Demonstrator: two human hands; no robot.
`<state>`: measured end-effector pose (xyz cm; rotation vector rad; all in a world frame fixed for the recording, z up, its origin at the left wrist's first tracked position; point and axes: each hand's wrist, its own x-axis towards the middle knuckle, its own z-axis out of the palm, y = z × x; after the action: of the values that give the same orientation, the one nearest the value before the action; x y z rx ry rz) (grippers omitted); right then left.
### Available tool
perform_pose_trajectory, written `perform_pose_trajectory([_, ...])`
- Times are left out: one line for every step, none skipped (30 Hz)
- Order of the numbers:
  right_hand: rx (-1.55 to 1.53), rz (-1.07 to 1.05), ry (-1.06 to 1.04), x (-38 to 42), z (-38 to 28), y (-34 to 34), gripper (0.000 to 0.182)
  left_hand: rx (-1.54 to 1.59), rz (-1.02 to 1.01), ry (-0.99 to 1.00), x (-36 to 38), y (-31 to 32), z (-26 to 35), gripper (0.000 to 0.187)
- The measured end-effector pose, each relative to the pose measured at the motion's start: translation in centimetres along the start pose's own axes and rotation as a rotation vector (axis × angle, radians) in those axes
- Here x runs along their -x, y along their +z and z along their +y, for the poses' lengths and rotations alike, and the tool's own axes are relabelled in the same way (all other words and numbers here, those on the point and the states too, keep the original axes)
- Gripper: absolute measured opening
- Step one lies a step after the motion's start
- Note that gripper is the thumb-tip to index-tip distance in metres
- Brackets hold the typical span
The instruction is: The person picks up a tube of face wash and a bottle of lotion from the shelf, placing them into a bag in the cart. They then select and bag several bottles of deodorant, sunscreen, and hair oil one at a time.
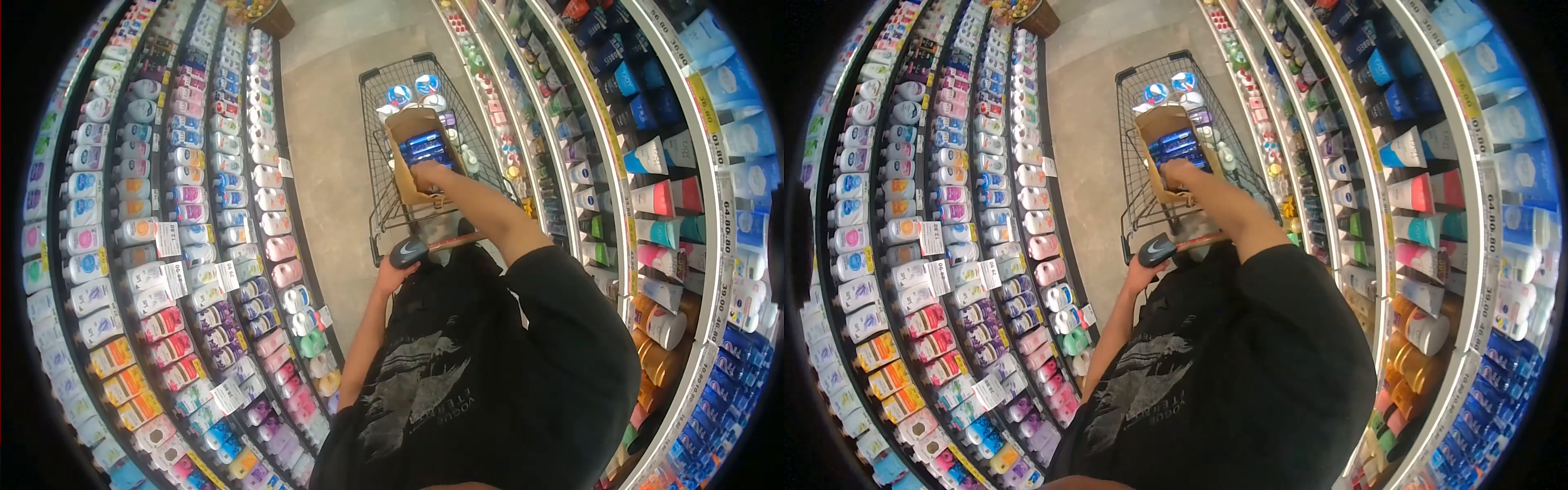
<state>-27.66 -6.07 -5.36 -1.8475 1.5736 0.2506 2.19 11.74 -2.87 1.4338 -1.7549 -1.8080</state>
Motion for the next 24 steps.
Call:
perform_pose_trajectory([0.009, 0.002, 0.003, 0.1, 0.9, -0.6, 0.035, -0.014, -0.002, 0.013, 0.1, -0.2, 0.4, 0.057])
perform_pose_trajectory([-0.115, 0.003, -0.020, 0.3, 2.0, -1.4, 0.036, -0.025, -0.005, 0.025, 0.2, -0.2, 0.7, 0.057])
perform_pose_trajectory([-0.238, 0.004, -0.042, 0.5, 3.4, -2.0, 0.038, -0.015, -0.005, 0.033, 0.2, -0.4, 0.5, 0.057])
perform_pose_trajectory([-0.201, 0.105, -0.148, 1.6, 4.5, -3.1, 0.037, 0.068, -0.040, -0.007, 0.3, -0.6, 0.2, 0.057])
perform_pose_trajectory([-0.512, 0.155, -0.195, 3.9, 5.8, -3.3, 0.038, 0.149, -0.076, -0.048, 0.3, -0.7, -0.1, 0.057])
perform_pose_trajectory([-0.825, 0.207, -0.240, 7.7, 5.9, -4.4, 0.039, 0.157, -0.080, -0.039, 0.3, -0.9, 0.2, 0.057])
perform_pose_trajectory([-0.817, 0.212, -0.232, 11.3, 5.0, -5.4, 0.039, 0.222, -0.091, -0.035, 0.6, -1.1, 1.0, 0.056])
perform_pose_trajectory([-1.132, 0.242, -0.214, 14.9, 3.8, -6.1, 0.041, 0.284, -0.107, -0.035, 0.7, -1.4, 1.4, 0.055])
perform_pose_trajectory([-1.449, 0.276, -0.189, 17.5, 2.8, -5.7, 0.043, 0.295, -0.140, -0.062, 0.4, -1.8, 0.7, 0.052])
perform_pose_trajectory([-1.451, 0.288, -0.171, 18.6, 2.5, -3.8, 0.043, 0.297, -0.160, -0.063, 0.4, -2.2, 0.4, 0.052])
perform_pose_trajectory([-1.649, 0.235, -0.298, 19.4, 2.4, -1.5, 0.042, 0.284, -0.185, -0.047, 0.2, -2.5, 0.2, 0.051])
perform_pose_trajectory([-1.845, 0.181, -0.433, 20.0, 2.4, 0.9, 0.041, 0.270, -0.211, -0.033, 0.1, -2.5, -0.1, 0.049])
perform_pose_trajectory([-1.850, 0.199, -0.417, 20.5, 2.2, 3.4, 0.041, 0.201, -0.162, 0.044, -0.2, -2.2, -1.3, 0.047])
perform_pose_trajectory([-1.921, 0.154, -0.389, 20.7, 1.6, 5.8, 0.041, 0.200, -0.181, 0.040, -0.2, -2.1, -1.5, 0.047])
perform_pose_trajectory([-1.994, 0.105, -0.363, 20.8, 0.7, 7.6, 0.040, 0.145, -0.184, 0.055, -0.2, -2.1, -1.4, 0.047])
perform_pose_trajectory([-2.004, 0.119, -0.355, 21.0, -0.3, 8.8, 0.040, 0.089, -0.186, 0.070, -0.1, -2.2, -1.3, 0.047])
perform_pose_trajectory([-2.019, 0.090, -0.333, 21.1, -1.2, 9.8, 0.040, 0.033, -0.152, 0.059, 0.2, -2.0, -1.2, 0.049])
perform_pose_trajectory([-2.032, 0.075, -0.304, 21.4, -1.9, 10.8, 0.040, 0.007, -0.109, 0.059, 0.6, -2.1, -0.9, 0.050])
perform_pose_trajectory([-2.048, 0.062, -0.339, 21.0, -2.7, 11.9, 0.040, -0.016, -0.092, 0.070, 0.7, -2.0, -1.0, 0.051])
perform_pose_trajectory([-2.057, 0.086, -0.356, 20.6, -3.0, 12.7, 0.040, -0.071, -0.076, 0.108, 0.2, -2.1, -2.7, 0.055])
perform_pose_trajectory([-1.996, 0.134, -0.261, 20.6, -3.4, 13.1, 0.041, -0.097, -0.167, 0.059, 0.2, -2.5, -2.1, 0.057])
perform_pose_trajectory([-1.882, 0.160, -0.217, 20.1, -3.5, 13.5, 0.043, -0.090, -0.194, 0.023, 0.0, -2.7, -2.6, 0.053])
perform_pose_trajectory([-1.778, 0.193, -0.125, 19.8, -3.6, 13.7, 0.045, -0.036, -0.202, 0.000, -0.4, -2.6, -4.3, 0.046])
perform_pose_trajectory([-1.718, 0.224, -0.085, 20.4, -3.9, 13.1, 0.049, -0.026, -0.218, -0.065, 0.5, -2.3, -1.0, 0.043])
